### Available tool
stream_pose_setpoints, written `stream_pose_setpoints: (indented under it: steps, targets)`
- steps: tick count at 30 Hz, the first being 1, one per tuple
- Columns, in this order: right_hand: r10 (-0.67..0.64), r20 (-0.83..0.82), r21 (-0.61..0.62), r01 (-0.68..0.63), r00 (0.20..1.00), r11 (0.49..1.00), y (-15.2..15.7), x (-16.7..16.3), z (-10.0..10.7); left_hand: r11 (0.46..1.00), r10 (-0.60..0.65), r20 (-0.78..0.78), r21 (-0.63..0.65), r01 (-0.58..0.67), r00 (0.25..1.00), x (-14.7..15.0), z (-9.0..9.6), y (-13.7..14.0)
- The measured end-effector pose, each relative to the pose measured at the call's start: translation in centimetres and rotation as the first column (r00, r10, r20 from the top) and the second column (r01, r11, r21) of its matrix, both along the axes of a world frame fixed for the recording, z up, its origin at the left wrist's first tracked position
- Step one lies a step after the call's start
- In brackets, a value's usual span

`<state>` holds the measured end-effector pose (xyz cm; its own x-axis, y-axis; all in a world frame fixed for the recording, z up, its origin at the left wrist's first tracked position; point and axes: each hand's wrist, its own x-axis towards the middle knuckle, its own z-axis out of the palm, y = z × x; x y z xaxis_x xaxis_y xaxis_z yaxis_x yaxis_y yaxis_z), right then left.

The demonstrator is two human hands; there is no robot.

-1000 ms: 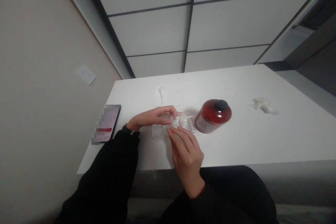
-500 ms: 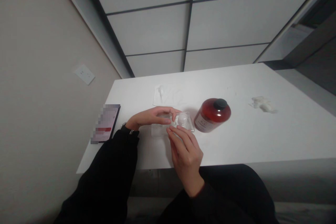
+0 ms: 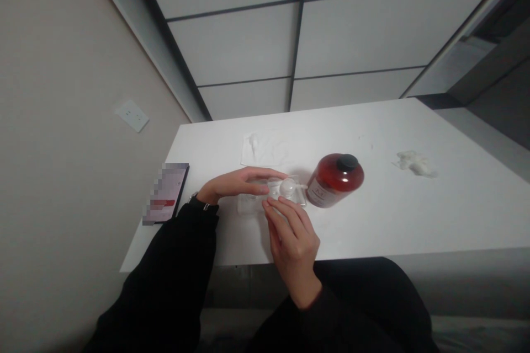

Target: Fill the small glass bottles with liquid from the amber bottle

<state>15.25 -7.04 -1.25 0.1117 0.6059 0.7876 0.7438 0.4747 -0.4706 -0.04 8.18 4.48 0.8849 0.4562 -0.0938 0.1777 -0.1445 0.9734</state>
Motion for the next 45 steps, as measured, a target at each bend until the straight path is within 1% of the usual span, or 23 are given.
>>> stream_pose_setpoints:
  steps: [4,8,11,16,19,24,28,32,36,40,43,45]
  targets:
    - [0.005,-0.009,-0.013,-0.005,1.000,1.000,-0.07,0.03,-0.02,1.000,-0.002,0.043,-0.027,0.003,0.999,0.00,-0.09,0.12]
    - [0.008,0.003,-0.019,-0.008,1.000,1.000,-0.10,0.07,-0.04,1.000,-0.013,0.006,0.003,0.013,1.000,-0.04,-0.07,0.05]
    - [0.004,0.003,-0.019,-0.004,1.000,1.000,-0.08,0.05,-0.07,1.000,0.014,0.045,-0.026,-0.013,0.999,-0.09,-0.14,-0.01]
    - [0.002,-0.004,-0.008,-0.002,1.000,1.000,-0.03,0.04,-0.09,1.000,0.006,-0.010,-0.002,-0.006,1.000,-0.09,-0.21,0.07]
    - [-0.002,0.003,-0.012,0.003,1.000,1.000,-0.06,0.03,-0.06,1.000,-0.004,0.035,-0.023,0.005,0.999,0.02,-0.01,0.03]
    - [-0.005,0.000,-0.019,0.005,1.000,1.000,-0.13,-0.01,0.01,1.000,-0.026,0.012,0.005,0.026,1.000,0.05,0.14,0.03]
    - [-0.001,-0.006,-0.016,0.001,1.000,1.000,-0.11,0.03,0.02,0.999,-0.027,0.048,-0.035,0.028,0.998,0.01,0.00,0.11]
    - [0.004,0.004,-0.015,-0.003,1.000,1.000,-0.10,0.03,-0.01,1.000,-0.026,0.010,0.013,0.026,1.000,-0.03,0.00,0.14]
    - [-0.009,-0.001,-0.025,0.009,1.000,1.000,-0.16,-0.07,-0.11,1.000,-0.020,0.044,-0.013,0.021,0.999,0.00,0.13,0.05]
    - [-0.005,-0.005,-0.030,0.004,1.000,1.000,-0.16,-0.09,-0.17,1.000,-0.016,0.009,0.013,0.016,1.000,-0.02,0.06,0.00]
    - [-0.008,-0.009,-0.017,0.008,1.000,1.000,-0.13,-0.07,-0.11,1.000,0.000,0.062,-0.029,0.002,0.998,-0.09,-0.21,0.10]
    - [-0.008,-0.010,-0.018,0.007,1.000,1.000,-0.12,-0.08,-0.03,0.999,-0.012,0.056,-0.031,0.014,0.998,-0.14,-0.34,0.20]
